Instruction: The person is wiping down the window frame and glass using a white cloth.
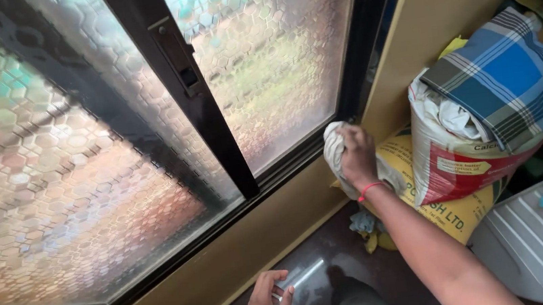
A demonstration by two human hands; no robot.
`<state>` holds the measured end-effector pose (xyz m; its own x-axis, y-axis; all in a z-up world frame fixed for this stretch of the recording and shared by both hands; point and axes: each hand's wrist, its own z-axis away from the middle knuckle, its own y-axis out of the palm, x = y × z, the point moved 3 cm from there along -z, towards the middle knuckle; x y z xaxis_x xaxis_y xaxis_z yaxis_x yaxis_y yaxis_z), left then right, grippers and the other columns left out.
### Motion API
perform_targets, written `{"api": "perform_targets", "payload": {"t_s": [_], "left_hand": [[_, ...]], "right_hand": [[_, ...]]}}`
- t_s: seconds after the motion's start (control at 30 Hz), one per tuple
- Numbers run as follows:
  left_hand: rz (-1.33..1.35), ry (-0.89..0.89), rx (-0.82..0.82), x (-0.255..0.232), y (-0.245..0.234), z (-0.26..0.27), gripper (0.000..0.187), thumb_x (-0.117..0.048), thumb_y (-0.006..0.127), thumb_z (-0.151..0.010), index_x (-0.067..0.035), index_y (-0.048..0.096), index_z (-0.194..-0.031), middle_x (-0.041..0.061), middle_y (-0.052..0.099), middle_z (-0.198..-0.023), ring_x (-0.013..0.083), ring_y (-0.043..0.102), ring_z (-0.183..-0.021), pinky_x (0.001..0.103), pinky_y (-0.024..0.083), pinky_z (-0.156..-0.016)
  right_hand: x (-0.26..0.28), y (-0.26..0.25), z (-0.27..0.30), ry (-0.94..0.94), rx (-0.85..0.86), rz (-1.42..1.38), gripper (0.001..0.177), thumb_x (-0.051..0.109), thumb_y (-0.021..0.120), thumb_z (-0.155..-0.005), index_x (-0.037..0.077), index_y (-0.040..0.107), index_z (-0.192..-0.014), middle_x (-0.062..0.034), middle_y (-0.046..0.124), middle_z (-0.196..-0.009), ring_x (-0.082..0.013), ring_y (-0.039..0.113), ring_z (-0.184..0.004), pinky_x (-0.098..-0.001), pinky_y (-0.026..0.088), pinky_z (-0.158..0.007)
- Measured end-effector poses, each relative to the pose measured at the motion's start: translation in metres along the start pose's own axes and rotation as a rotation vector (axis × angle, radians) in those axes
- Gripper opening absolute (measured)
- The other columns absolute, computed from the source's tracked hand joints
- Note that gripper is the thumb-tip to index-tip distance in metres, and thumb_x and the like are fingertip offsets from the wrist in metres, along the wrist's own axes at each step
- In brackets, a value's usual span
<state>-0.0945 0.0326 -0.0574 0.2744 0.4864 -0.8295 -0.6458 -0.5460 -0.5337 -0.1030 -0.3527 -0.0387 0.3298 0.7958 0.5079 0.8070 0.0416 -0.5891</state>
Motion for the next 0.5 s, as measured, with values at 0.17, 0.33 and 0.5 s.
{"api": "perform_targets", "payload": {"t_s": [0.17, 0.33, 0.5], "left_hand": [[0.087, 0.004, -0.062, 0.024, 0.015, -0.015, 0.031, -0.016, 0.076, -0.087, -0.012, 0.069, -0.116, 0.001, 0.070, -0.107, 0.0083, 0.073, -0.077, 0.025, 0.057, -0.065], [0.156, -0.071, -0.184, 0.027, 0.045, -0.042, 0.029, -0.014, 0.077, -0.084, -0.010, 0.070, -0.113, 0.000, 0.073, -0.098, 0.0096, 0.069, -0.070, 0.025, 0.055, -0.062], [0.272, 0.001, -0.195, 0.000, 0.075, -0.077, 0.019, -0.012, 0.075, -0.088, -0.007, 0.074, -0.106, 0.002, 0.076, -0.083, 0.0068, 0.069, -0.071, 0.023, 0.055, -0.063]], "right_hand": [[0.030, 0.045, 0.023, -0.001, 0.180, 0.067, 0.041, 0.003, 0.057, -0.089, 0.014, 0.068, -0.127, -0.0117, 0.056, -0.131, -0.0364, 0.055, -0.111, -0.0455, 0.047, -0.098], [0.055, 0.049, 0.037, -0.089, 0.316, 0.034, 0.040, 0.009, 0.059, -0.087, 0.015, 0.067, -0.126, -0.0102, 0.053, -0.135, -0.0344, 0.056, -0.114, -0.0454, 0.050, -0.093], [0.002, 0.033, 0.002, -0.210, 0.431, 0.017, 0.046, 0.004, 0.058, -0.087, 0.018, 0.065, -0.130, -0.0113, 0.056, -0.129, -0.0337, 0.058, -0.116, -0.0474, 0.052, -0.092]]}}
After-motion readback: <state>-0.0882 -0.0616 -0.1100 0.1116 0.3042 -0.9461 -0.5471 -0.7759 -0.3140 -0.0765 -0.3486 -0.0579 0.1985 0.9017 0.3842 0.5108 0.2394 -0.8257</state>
